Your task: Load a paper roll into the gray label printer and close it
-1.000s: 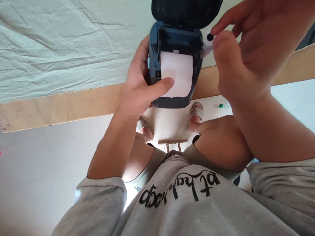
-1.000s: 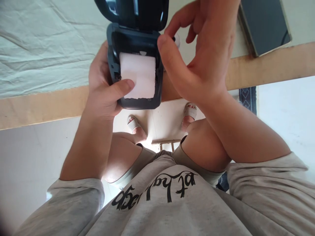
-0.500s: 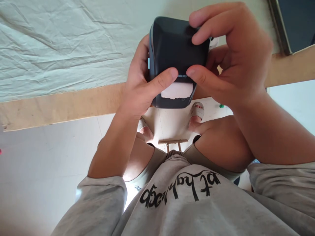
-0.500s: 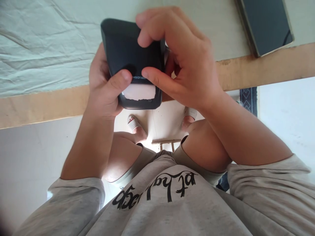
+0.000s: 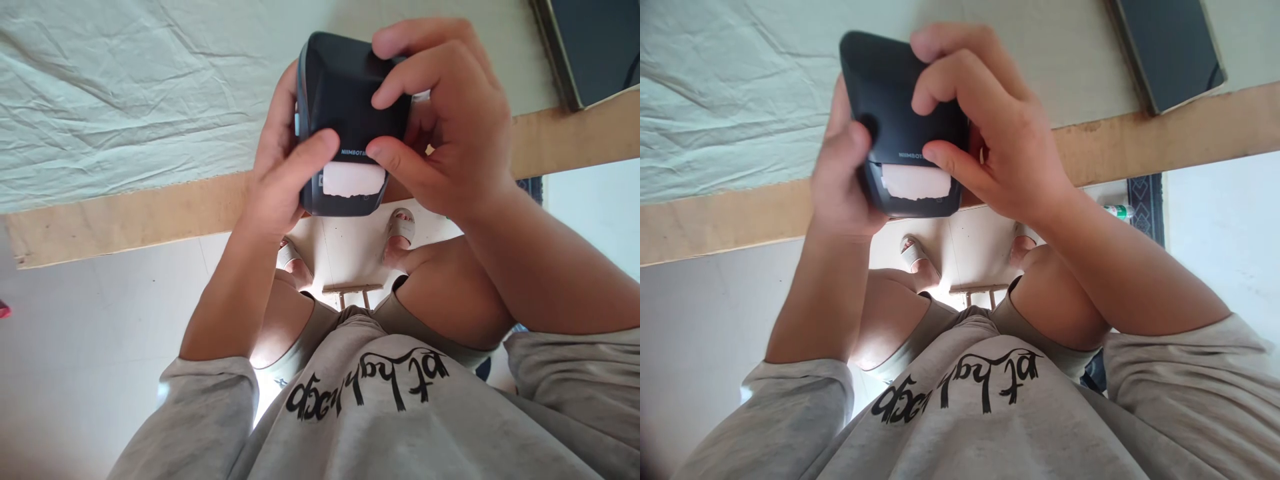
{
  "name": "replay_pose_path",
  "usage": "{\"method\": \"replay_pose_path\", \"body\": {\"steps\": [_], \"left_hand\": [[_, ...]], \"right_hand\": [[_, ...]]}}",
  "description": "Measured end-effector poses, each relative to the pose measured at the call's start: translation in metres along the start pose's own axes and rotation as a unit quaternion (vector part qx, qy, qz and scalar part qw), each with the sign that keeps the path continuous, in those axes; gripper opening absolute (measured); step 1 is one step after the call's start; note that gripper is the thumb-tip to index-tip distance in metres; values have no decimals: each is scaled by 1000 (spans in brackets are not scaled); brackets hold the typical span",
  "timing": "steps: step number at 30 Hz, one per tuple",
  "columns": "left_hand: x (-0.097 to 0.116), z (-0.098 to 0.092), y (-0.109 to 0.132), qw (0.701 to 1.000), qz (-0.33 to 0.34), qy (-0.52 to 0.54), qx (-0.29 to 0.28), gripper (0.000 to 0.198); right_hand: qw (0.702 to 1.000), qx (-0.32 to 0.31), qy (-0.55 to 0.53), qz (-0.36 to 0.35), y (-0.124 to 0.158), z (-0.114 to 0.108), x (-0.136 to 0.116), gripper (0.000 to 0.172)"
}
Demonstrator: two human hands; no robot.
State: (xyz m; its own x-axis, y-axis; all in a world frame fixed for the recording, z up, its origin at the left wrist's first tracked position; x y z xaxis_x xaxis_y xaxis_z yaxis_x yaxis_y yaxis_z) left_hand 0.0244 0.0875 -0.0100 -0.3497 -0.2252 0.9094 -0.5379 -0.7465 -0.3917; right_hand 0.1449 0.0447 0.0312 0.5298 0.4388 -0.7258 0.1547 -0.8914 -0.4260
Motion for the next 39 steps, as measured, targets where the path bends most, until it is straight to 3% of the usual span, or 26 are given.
{"method": "replay_pose_path", "body": {"steps": [2,5,10,18,31,34,36,38,39], "left_hand": [[4,6,-3,1000,-5,27,-16,54],[10,7,-5,995,-3,87,39,28],[7,3,0,979,-30,161,118,35],[2,0,2,966,-66,140,205,32],[7,3,3,965,-72,136,211,35],[11,6,2,962,-47,165,214,33],[10,7,2,965,-43,159,202,31],[8,6,3,974,-37,125,184,25],[7,5,3,979,-34,102,173,23]], "right_hand": [[1000,9,2,-4,1,0,1,24],[1000,10,-2,-10,2,1,2,22],[999,-21,-27,17,2,6,5,32],[998,-45,-39,22,1,9,4,34],[998,-43,-37,20,-1,6,3,40],[1000,-9,-4,11,-2,-2,2,43],[998,54,31,9,-2,-14,-1,39],[992,121,34,32,0,-30,-2,32],[990,123,14,60,1,-33,0,29]]}}
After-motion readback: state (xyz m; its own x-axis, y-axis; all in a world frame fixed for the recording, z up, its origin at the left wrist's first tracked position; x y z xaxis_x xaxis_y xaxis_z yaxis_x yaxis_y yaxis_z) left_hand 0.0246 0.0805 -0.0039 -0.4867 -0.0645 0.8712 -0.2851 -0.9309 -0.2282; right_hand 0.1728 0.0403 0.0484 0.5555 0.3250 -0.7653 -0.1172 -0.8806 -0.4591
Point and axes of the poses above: each hand's wrist, its own y-axis away from the middle knuckle, its own z-axis out of the palm, x = y × z, the point moved 8 cm from there along -y, towards the middle knuckle, and after that the axes turned 11 degrees about z, right-handed, at the moved point
